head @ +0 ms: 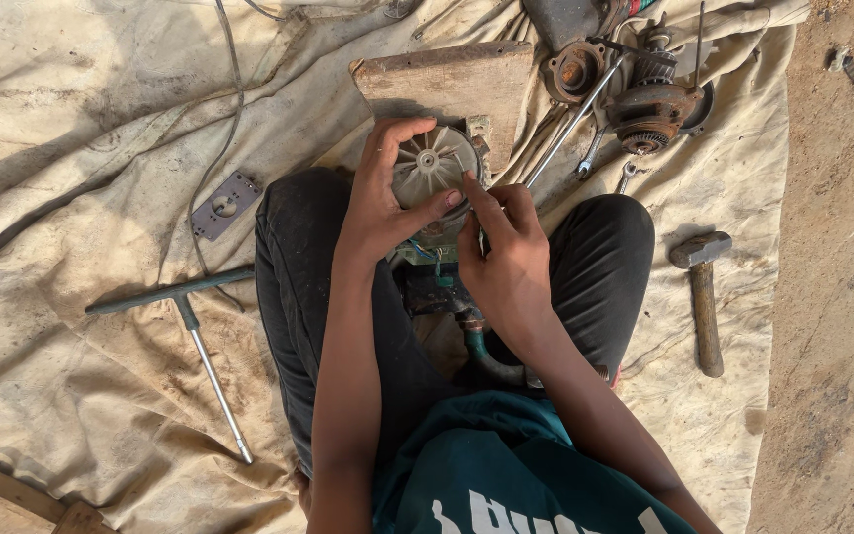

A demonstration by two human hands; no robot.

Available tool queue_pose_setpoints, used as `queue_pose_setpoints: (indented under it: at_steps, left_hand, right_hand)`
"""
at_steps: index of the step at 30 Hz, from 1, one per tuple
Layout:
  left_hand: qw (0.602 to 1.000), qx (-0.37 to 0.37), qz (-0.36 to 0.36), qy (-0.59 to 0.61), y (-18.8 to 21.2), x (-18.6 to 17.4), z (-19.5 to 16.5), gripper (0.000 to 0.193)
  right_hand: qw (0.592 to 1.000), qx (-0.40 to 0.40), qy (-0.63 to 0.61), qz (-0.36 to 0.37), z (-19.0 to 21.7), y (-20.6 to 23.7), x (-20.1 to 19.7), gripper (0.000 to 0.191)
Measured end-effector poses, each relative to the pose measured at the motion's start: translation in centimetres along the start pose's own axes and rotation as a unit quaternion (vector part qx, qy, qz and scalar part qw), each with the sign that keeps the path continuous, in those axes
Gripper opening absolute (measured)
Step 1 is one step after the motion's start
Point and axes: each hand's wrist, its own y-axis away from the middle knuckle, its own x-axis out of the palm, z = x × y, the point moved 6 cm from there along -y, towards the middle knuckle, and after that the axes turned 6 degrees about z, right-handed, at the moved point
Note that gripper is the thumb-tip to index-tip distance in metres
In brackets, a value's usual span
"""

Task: The person sits on a tarp and repairs a small electric motor. They use a hammer to tap the motor housing, remove and reattach a fan cover, and use a screwdriver and pliers to adjust internal components.

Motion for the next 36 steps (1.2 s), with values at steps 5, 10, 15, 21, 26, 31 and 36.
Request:
queue_pose_setpoints:
  at_steps: [5, 10, 15, 21, 26, 31, 36]
  left_hand:
    - [1.0, -0.008, 0.004, 0.011, 0.0, 0.1, 0.4, 0.071]
    - [1.0, -0.013, 0.002, 0.017, 0.1, 0.1, 0.8, 0.081]
    - [0.998, -0.017, 0.02, 0.051, -0.2, 0.2, 1.2, 0.076]
    - [0.997, -0.027, 0.031, 0.063, -0.6, 0.5, 1.3, 0.073]
    - [0.997, -0.033, 0.032, 0.067, -0.7, 0.7, 1.7, 0.075]
    - [0.995, -0.025, 0.034, 0.087, -0.8, 0.7, 1.9, 0.074]
    - [1.0, -0.015, 0.018, 0.021, -0.8, 0.6, 0.5, 0.076]
  right_hand:
    - [1.0, 0.012, 0.018, 0.004, 1.1, -1.0, 0.5, 0.035]
    - [1.0, -0.005, 0.003, 0.018, 1.1, -2.3, -0.7, 0.037]
    - [0.991, -0.042, -0.016, 0.125, -0.5, -4.1, -2.3, 0.035]
    - [0.968, -0.129, 0.008, 0.217, -1.9, -6.3, -3.2, 0.037]
    - [0.945, -0.191, 0.016, 0.265, -3.7, -6.9, -3.1, 0.042]
    - [0.923, -0.24, -0.017, 0.299, -4.4, -8.5, -3.3, 0.037]
    - [0.956, -0.137, -0.085, 0.245, -2.9, -7.8, -3.7, 0.033]
